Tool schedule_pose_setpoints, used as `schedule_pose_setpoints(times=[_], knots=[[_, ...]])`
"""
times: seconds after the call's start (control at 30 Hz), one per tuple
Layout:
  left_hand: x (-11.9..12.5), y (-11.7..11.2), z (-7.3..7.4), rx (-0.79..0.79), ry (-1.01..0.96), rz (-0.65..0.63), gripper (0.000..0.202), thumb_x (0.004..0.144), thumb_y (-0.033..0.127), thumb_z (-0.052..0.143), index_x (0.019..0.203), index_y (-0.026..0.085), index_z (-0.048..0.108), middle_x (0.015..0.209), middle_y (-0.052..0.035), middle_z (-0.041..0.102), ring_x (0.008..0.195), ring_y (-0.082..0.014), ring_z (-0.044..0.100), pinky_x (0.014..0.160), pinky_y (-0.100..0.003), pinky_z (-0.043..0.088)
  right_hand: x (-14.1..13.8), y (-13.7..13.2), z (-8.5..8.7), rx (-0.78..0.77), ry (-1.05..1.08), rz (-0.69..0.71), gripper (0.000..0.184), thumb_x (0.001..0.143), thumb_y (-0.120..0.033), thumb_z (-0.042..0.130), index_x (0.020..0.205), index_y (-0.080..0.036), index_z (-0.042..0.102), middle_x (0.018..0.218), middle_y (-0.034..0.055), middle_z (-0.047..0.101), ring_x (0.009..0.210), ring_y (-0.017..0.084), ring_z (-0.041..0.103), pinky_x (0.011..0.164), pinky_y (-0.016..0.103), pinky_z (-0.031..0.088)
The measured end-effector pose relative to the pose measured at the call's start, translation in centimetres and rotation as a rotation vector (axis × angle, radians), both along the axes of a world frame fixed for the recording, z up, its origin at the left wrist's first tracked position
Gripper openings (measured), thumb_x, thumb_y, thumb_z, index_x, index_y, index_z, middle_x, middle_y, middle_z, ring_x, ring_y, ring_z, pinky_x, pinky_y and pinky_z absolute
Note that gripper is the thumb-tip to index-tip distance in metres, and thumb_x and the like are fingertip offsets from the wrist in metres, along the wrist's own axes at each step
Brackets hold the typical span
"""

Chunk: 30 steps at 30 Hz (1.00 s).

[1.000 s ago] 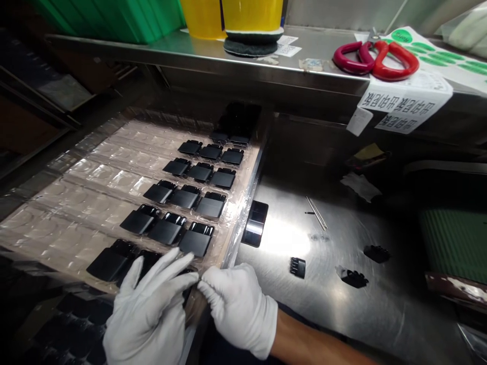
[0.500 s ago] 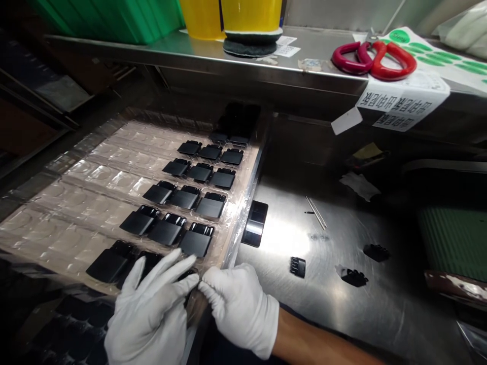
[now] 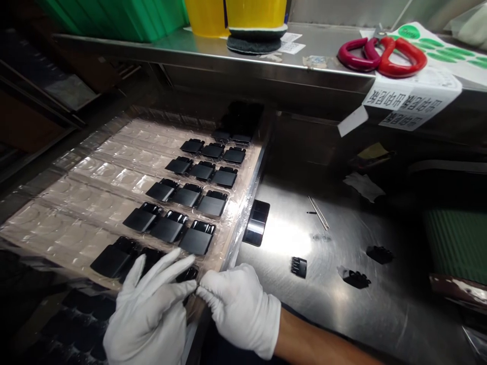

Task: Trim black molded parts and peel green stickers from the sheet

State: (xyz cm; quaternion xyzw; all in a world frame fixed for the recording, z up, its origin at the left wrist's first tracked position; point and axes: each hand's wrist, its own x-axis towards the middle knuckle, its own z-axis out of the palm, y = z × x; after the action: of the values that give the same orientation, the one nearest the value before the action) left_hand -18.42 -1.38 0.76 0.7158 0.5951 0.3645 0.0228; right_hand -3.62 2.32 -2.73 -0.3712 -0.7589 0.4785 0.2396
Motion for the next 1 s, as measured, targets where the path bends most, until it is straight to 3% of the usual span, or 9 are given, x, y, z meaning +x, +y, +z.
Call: schedule_pose_setpoints(times=[0.17, 0.33, 0.6, 1.0], knots=[[0.8, 0.3, 0.6, -0.028, -0.015, 0.081, 0.027, 0.082, -0.003, 0.054, 0.079, 0.024, 0.059, 0.098, -0.0055, 0.075, 0.108, -0.0238, 0.065, 0.108, -0.066, 0.032, 0.2, 0.2, 0.2, 0.001, -0.039, 0.037, 0.032, 0.1, -0.038, 0.035, 0.073, -0.022, 0.042, 0.063, -0.006, 0.048, 0.055, 0.01, 0.047, 0.055, 0.023, 0.032], [-0.2, 0.4, 0.0, 0.026, 0.051, -0.038, 0.027, 0.08, -0.002, 0.056, 0.082, 0.024, 0.06, 0.099, -0.0043, 0.075, 0.109, -0.0248, 0.064, 0.106, -0.068, 0.031, 0.4, 0.7, 0.5, 0.032, -0.052, 0.049, 0.032, 0.1, -0.036, 0.035, 0.072, -0.022, 0.039, 0.064, -0.0073, 0.046, 0.056, 0.008, 0.045, 0.057, 0.022, 0.032], [-0.6, 0.3, -0.4, 0.01, 0.039, -0.062, 0.03, 0.08, -0.005, 0.056, 0.085, 0.025, 0.059, 0.097, -0.0025, 0.073, 0.111, -0.0242, 0.061, 0.105, -0.069, 0.028, 0.6, 1.0, 0.7, 0.065, -0.073, 0.072, 0.03, 0.099, -0.034, 0.039, 0.071, -0.023, 0.036, 0.063, -0.0085, 0.043, 0.054, 0.008, 0.04, 0.055, 0.022, 0.03], [-0.3, 1.1, 0.5, 0.037, 0.168, -0.059, 0.027, 0.083, 0.0, 0.049, 0.077, 0.025, 0.058, 0.087, -0.0027, 0.074, 0.102, -0.0216, 0.059, 0.104, -0.053, 0.032, 0.7, 1.8, 0.9, 0.144, -0.024, 0.106, 0.025, 0.095, -0.023, 0.046, 0.07, -0.022, 0.044, 0.062, -0.008, 0.048, 0.055, 0.008, 0.046, 0.057, 0.019, 0.036]])
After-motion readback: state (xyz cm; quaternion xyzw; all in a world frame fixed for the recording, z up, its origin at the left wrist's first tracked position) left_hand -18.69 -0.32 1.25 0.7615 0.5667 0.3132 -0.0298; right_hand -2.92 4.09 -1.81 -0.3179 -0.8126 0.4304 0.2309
